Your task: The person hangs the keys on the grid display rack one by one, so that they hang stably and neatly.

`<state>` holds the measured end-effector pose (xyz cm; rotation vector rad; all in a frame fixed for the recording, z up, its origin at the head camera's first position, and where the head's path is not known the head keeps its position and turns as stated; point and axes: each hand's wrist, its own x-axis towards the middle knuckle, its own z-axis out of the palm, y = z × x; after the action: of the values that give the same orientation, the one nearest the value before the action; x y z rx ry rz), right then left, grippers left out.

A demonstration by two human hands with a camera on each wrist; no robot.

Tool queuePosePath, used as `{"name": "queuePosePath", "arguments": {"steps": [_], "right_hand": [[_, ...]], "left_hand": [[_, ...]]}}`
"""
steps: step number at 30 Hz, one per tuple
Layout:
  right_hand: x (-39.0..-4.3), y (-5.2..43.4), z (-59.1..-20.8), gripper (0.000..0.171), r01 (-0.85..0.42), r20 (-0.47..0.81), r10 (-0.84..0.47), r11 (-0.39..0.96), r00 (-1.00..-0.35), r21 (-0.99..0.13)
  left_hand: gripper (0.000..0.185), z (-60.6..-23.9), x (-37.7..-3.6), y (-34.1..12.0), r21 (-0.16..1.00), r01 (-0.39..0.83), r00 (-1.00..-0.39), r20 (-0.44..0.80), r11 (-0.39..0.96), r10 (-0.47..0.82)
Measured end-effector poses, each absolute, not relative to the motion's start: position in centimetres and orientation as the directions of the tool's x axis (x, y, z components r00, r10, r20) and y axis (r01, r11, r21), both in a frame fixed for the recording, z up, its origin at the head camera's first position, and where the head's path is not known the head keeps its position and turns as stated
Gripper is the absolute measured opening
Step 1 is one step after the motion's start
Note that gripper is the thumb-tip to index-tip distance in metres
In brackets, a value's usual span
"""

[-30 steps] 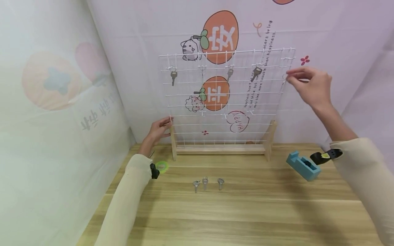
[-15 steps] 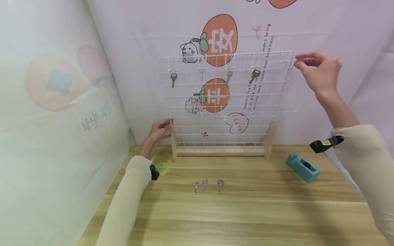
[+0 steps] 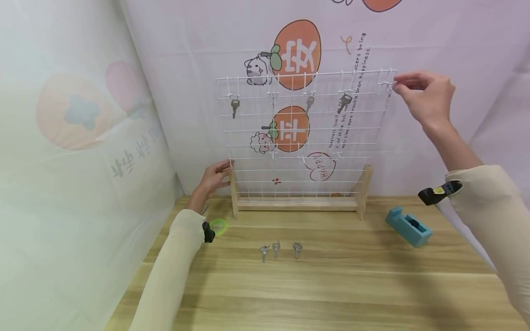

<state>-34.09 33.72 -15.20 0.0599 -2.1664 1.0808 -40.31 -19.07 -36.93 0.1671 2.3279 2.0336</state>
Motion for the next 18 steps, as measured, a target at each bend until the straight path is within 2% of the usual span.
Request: {"name": "queuePosePath", "arguments": {"steps": [3,10,18], "right_hand": [[-34.0,33.7,-15.4,0.036,-0.339,0.624,0.250,0.663,-0.740,-0.667],[-33.0,33.3,-16.9,0.035,-0.439,0.685,0.221,0.624,-0.694,-0.646],[-30.9,31.9,-19.8,0.042,-0.459,0.700,0.109,0.683,-0.706,-0.569]], "left_hand": [[0.045,-36.9,-40.3,-19.1,0.989,0.052,-0.993,0.036,0.137,0.114],[0.045,-37.0,-40.3,-19.1,0.988,0.053,-0.994,0.038,0.146,0.105],[0.044,-36.9,-40.4,-19.1,0.988,0.050,-0.995,0.036,0.145,0.096]]}}
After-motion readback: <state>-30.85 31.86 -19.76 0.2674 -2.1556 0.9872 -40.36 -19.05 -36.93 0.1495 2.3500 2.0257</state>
